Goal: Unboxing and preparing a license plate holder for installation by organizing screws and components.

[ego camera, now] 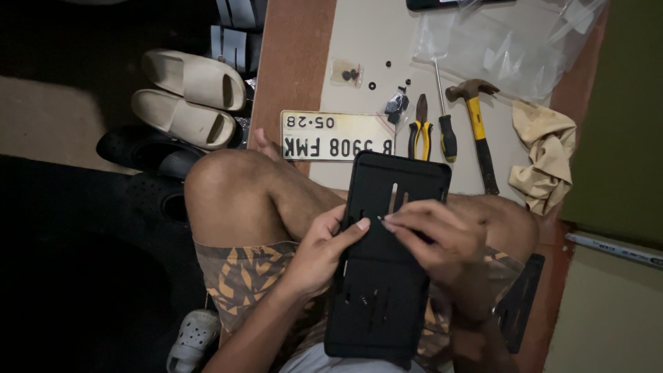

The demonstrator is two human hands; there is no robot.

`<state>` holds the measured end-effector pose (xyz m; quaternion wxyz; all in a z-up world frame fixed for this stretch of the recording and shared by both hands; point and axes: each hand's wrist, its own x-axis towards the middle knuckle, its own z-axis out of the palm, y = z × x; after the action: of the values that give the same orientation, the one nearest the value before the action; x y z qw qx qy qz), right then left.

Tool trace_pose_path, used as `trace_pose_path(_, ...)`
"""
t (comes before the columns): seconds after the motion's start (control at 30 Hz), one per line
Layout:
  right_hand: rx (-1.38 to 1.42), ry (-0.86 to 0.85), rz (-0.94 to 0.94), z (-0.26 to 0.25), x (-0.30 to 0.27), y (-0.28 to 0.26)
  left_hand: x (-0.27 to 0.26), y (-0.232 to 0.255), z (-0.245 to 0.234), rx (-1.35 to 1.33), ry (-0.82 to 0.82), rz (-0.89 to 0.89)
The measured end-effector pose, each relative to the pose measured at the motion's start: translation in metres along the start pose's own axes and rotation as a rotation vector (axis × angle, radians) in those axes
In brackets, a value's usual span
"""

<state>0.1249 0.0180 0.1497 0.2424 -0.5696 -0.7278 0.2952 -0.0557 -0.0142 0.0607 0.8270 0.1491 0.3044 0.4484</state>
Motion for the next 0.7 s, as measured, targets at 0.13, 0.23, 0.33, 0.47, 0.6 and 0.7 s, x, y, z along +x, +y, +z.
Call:
trace_pose_path(0.13,-0.065,-0.001,-0.167,0.003,-0.001,-0.002,0.000,-0.002,0.002,-0.004,0.000,0.008)
trace_pose_path(0.23,-0.089,-0.004,-0.215,0.000,0.003,-0.005,0.000,0.001,0.006,-0.033,0.001,0.004)
trace_pose_path(0.33,-0.159,-0.030,-0.277,-0.003,0.002,-0.004,0.000,-0.001,0.005,-0.035,0.010,-0.010)
trace_pose_path(0.47,-0.207,-0.038,-0.261,-0.003,0.001,-0.008,0.000,0.004,0.010,-0.057,0.017,-0.027)
trace_pose_path(0.6,-0.186,-0.023,-0.311,0.000,0.001,-0.002,0.003,0.003,0.008,-0.034,0.013,-0.025)
trace_pose_path(0.7,-0.212,-0.025,-0.303,0.001,0.001,0.000,0.005,-0.001,0.004,-0.027,0.010,-0.020)
